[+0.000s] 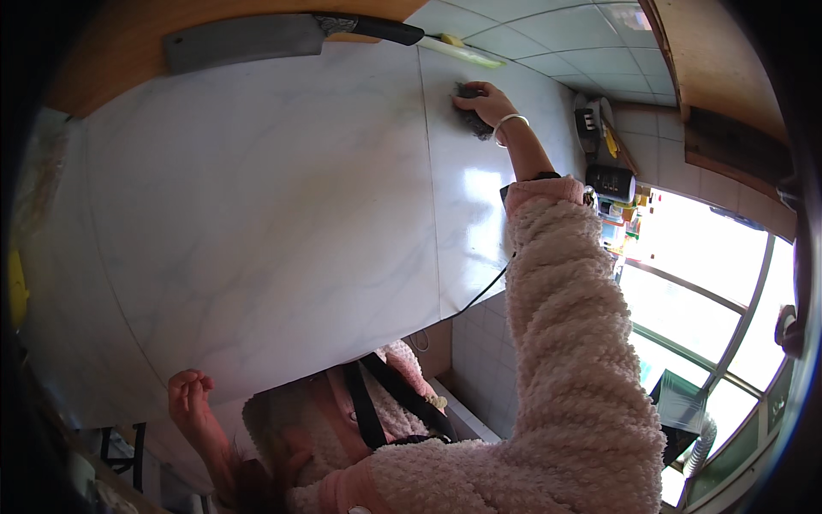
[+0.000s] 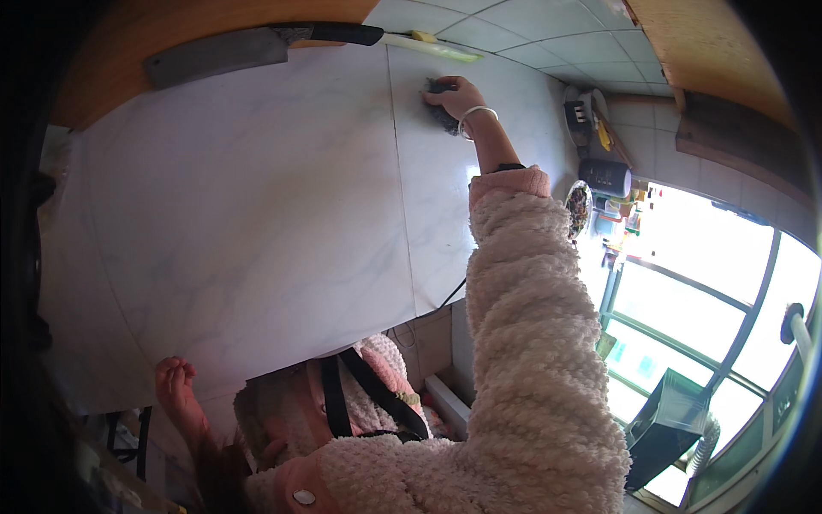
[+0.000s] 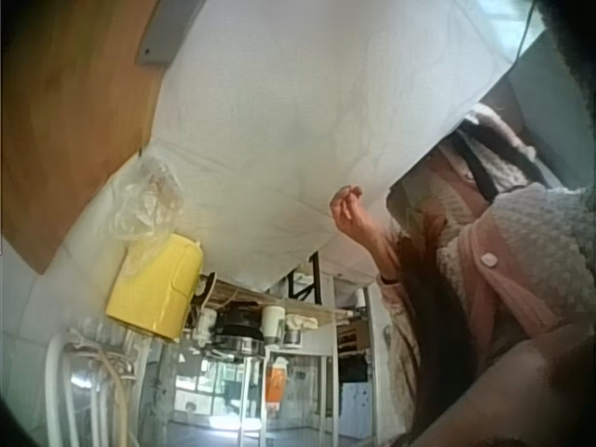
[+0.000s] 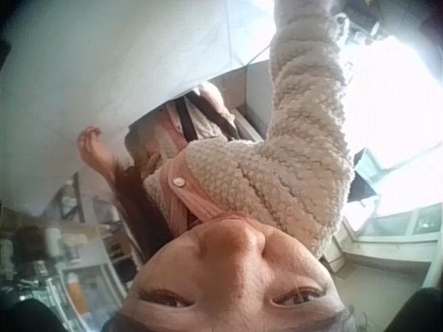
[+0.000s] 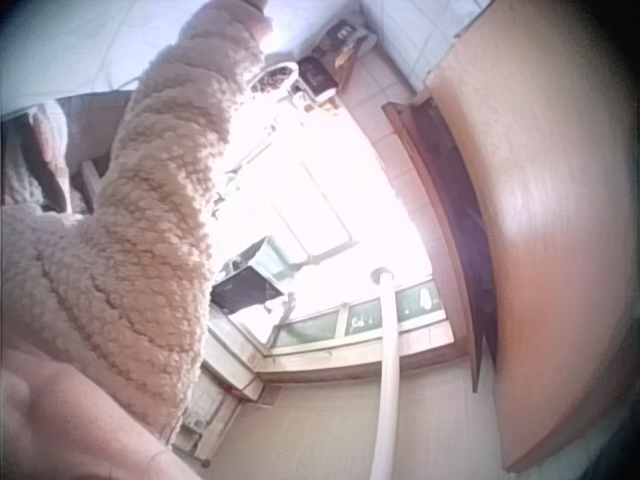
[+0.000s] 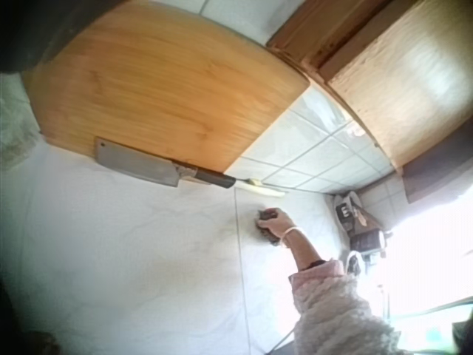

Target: The person wipes a white countertop with a steel wool pad, then moves two plates of food to a wooden table. They continue wiping the countertop, then rinse the pad and a cloth under the sink faucet.

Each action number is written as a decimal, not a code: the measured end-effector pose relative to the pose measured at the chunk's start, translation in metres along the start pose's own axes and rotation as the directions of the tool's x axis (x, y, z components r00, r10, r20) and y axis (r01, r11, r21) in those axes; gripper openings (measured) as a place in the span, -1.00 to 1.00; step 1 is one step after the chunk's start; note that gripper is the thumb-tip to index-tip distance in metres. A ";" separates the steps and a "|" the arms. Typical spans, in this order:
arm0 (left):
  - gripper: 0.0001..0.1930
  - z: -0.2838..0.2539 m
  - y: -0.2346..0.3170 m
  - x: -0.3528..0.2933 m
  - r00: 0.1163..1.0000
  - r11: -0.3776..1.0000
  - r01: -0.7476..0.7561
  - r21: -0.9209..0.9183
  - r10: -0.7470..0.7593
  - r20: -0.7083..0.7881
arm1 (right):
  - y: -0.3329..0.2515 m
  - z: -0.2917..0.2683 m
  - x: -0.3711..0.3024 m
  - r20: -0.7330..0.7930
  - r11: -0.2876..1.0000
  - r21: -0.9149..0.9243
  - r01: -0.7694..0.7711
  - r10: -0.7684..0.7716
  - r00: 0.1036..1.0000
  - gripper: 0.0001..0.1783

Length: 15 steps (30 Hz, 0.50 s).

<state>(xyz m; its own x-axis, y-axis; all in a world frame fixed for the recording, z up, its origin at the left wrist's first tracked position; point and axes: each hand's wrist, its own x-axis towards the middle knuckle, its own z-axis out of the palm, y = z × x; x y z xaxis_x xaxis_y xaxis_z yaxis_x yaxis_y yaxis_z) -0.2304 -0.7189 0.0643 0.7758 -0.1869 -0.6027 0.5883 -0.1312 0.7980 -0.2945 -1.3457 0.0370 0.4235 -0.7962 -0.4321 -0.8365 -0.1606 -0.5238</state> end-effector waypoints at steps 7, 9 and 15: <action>-0.91 0.000 0.000 -0.001 1.000 1.000 0.006 -0.024 -0.006 0.003 | -0.007 0.002 -0.003 -0.009 0.999 -0.015 -0.040 0.039 0.999 -0.30; -0.91 -0.001 -0.001 -0.001 1.000 1.000 0.007 -0.003 -0.007 -0.004 | -0.006 0.001 -0.002 -0.020 0.998 -0.039 -0.047 0.046 0.999 -0.30; -0.91 -0.002 -0.005 -0.001 1.000 1.000 0.008 0.005 -0.008 -0.018 | -0.002 0.001 0.001 -0.044 0.999 -0.052 -0.013 0.011 0.999 -0.35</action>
<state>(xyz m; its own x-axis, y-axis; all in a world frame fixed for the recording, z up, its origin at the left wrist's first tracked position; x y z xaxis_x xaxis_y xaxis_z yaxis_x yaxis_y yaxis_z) -0.2336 -0.7158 0.0607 0.7748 -0.1683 -0.6094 0.5937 -0.1373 0.7928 -0.2925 -1.3457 0.0368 0.3987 -0.8228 -0.4050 -0.8588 -0.1801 -0.4795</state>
